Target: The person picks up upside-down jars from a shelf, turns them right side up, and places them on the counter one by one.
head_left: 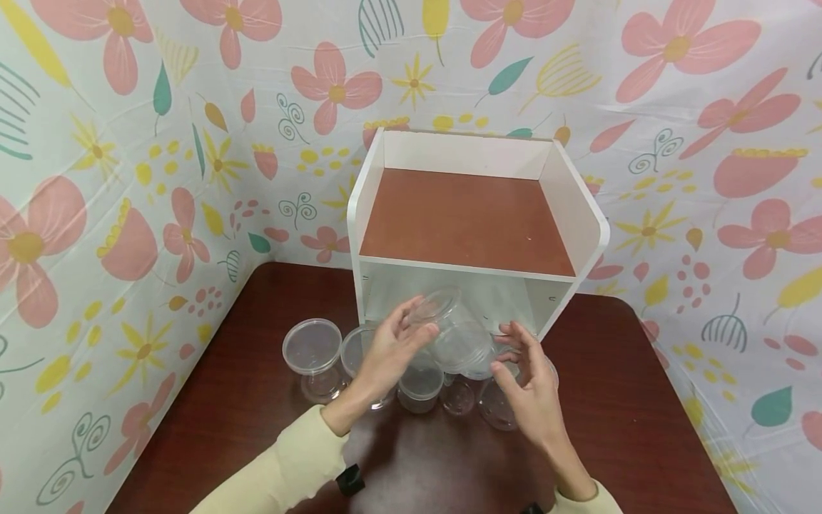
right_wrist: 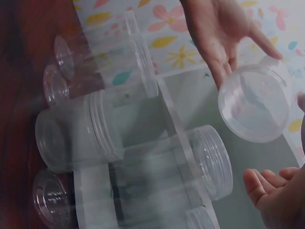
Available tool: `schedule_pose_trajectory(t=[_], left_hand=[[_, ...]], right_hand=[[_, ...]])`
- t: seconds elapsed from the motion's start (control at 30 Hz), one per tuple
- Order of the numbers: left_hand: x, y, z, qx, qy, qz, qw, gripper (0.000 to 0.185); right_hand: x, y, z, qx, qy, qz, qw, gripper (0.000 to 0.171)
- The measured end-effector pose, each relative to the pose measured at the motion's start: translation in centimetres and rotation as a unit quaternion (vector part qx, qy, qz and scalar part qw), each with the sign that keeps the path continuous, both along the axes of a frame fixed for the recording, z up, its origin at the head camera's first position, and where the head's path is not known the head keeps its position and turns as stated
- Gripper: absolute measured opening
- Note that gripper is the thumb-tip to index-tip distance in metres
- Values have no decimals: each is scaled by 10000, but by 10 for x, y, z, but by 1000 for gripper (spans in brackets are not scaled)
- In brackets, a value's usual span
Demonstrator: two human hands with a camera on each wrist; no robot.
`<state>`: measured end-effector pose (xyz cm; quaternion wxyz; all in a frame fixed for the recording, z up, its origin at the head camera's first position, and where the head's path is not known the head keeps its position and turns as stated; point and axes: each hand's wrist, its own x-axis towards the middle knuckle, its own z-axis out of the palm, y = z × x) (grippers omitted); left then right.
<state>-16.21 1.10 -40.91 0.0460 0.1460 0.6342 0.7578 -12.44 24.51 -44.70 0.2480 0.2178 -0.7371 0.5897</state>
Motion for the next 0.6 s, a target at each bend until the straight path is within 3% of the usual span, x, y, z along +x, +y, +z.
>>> schedule_pose_trajectory(t=[0.13, 0.37, 0.6], left_hand=[[0, 2, -1, 114, 42, -31, 9999, 72], [0, 6, -3, 258, 74, -100, 9996, 72], [2, 12, -4, 563, 9, -220, 9982, 70]], right_hand=[[3, -6, -2, 87, -333, 260, 9991, 82], [5, -16, -4, 135, -1180, 128, 9928, 87], [3, -25, -5, 19, -1220, 138, 9924, 87]])
